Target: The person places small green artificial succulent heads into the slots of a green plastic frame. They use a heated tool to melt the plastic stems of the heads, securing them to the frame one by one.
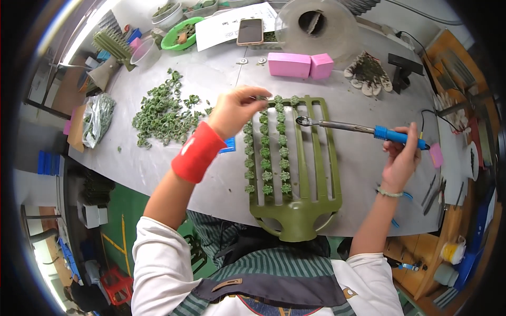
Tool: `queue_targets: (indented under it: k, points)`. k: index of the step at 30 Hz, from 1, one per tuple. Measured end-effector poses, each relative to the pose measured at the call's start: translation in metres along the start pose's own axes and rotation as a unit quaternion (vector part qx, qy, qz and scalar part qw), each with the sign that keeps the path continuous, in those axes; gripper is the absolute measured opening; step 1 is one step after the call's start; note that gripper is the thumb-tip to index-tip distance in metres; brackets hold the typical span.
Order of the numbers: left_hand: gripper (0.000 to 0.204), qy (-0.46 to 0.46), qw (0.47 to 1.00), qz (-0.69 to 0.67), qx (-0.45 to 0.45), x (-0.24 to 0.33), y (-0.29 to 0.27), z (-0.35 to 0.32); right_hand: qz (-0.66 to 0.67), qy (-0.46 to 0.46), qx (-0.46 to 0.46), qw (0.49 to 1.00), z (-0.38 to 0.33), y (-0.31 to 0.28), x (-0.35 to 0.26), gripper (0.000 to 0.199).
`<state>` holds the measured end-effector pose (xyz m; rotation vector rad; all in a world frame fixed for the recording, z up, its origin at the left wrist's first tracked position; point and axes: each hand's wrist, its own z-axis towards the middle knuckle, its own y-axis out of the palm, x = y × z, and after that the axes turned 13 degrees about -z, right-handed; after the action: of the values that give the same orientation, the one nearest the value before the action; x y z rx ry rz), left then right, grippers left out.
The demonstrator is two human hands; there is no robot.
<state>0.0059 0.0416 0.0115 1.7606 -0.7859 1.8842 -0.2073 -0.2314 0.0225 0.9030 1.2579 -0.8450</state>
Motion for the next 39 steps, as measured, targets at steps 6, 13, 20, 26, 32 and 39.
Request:
queue_targets:
  k: [6,13,20,26,32,39]
  points:
    - [0.024,0.111,0.968,0.226,0.022,-0.005,0.053,0.013,0.011,-0.005,-0.015,1.000,0.002,0.005,0.009,0.035]
    - [0.021,0.176,0.916,0.359,0.037,-0.023,0.070,0.026,0.019,0.015,-0.018,1.000,0.003,0.009,0.022,0.036]
    - [0.019,0.182,0.907,0.378,0.032,-0.034,0.067,0.028,0.010,0.017,-0.043,0.999,-0.002,0.017,0.023,0.036]
    - [0.021,0.213,0.901,0.379,-0.002,-0.028,0.066,0.031,-0.022,0.005,0.013,1.000,0.002,-0.003,0.000,0.036]
    - [0.023,-0.050,0.957,0.224,0.175,-0.040,-0.062,0.025,-0.033,0.028,0.012,0.999,-0.006,0.003,-0.012,0.037]
    - [0.023,-0.108,0.936,0.323,0.085,-0.041,-0.100,-0.021,-0.029,0.020,0.008,0.999,-0.004,-0.001,-0.011,0.037]
